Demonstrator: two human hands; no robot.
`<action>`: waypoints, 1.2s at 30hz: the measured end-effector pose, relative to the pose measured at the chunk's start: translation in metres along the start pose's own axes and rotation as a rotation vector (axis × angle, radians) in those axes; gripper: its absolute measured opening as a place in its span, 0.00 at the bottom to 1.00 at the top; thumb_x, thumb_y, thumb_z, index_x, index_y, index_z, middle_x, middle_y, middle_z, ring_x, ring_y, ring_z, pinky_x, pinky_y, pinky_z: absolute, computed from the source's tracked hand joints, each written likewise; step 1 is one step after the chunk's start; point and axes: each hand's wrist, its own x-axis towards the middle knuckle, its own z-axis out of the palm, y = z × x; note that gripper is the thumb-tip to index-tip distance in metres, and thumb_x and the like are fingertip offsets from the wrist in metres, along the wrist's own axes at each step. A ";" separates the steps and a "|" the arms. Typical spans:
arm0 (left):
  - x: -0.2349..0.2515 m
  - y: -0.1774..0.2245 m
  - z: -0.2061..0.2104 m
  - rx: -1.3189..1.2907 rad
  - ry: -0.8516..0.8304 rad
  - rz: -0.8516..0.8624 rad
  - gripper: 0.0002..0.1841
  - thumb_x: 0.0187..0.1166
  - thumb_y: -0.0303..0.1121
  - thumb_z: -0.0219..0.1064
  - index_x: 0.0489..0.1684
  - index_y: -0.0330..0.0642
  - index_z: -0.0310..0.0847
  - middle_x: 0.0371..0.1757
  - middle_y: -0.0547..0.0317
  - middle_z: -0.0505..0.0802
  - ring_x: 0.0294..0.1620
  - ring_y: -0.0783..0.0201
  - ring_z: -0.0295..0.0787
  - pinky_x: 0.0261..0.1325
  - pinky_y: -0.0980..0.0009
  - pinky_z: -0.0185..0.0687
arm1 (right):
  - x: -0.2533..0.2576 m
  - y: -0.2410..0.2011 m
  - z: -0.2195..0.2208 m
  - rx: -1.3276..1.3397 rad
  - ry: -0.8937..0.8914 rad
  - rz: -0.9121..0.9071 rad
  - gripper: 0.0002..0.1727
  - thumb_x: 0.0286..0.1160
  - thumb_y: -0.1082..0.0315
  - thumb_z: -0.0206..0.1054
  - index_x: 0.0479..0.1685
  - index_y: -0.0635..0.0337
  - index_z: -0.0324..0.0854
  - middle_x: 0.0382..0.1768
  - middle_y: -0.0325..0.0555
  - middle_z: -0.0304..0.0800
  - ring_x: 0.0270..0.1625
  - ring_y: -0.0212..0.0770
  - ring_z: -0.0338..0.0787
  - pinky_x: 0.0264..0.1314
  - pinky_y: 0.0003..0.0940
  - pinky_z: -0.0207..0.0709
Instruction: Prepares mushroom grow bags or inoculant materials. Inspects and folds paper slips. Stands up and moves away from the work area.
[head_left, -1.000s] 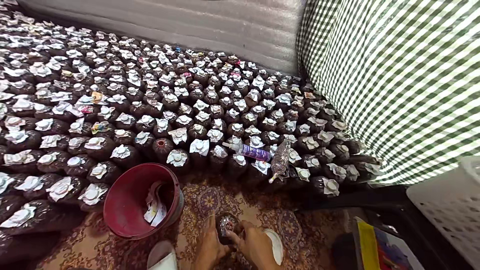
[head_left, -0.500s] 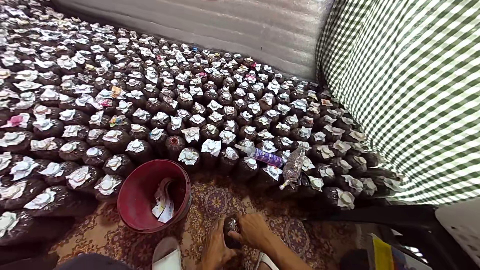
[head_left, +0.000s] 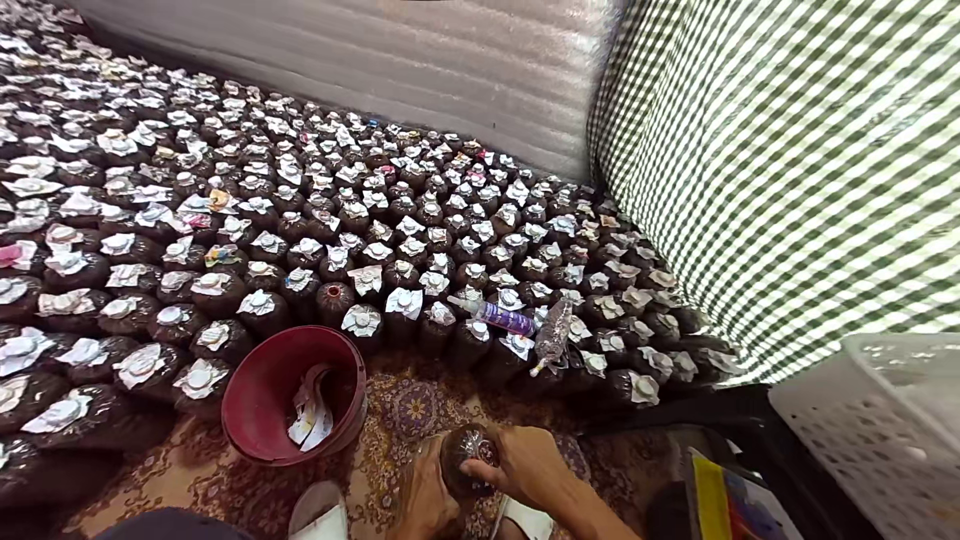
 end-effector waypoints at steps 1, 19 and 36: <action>-0.002 0.003 0.000 0.018 0.029 -0.001 0.58 0.42 0.63 0.85 0.80 0.39 0.74 0.73 0.49 0.87 0.70 0.52 0.87 0.70 0.51 0.83 | -0.004 -0.002 -0.002 -0.014 -0.011 0.033 0.56 0.67 0.14 0.43 0.54 0.63 0.84 0.43 0.61 0.92 0.53 0.62 0.93 0.54 0.63 0.81; -0.012 0.028 -0.041 -0.129 -0.086 0.230 0.67 0.37 0.66 0.89 0.87 0.40 0.64 0.80 0.51 0.82 0.78 0.56 0.80 0.79 0.52 0.77 | -0.044 0.019 -0.022 0.047 0.525 -0.367 0.34 0.71 0.29 0.60 0.20 0.53 0.80 0.15 0.44 0.80 0.22 0.47 0.86 0.25 0.51 0.75; 0.006 -0.011 -0.025 0.004 0.050 0.457 0.46 0.44 0.35 0.87 0.77 0.48 0.78 0.78 0.61 0.84 0.80 0.59 0.79 0.76 0.52 0.81 | -0.081 0.028 0.045 -0.037 0.524 -0.424 0.30 0.74 0.34 0.62 0.22 0.53 0.83 0.12 0.43 0.81 0.18 0.46 0.87 0.22 0.49 0.79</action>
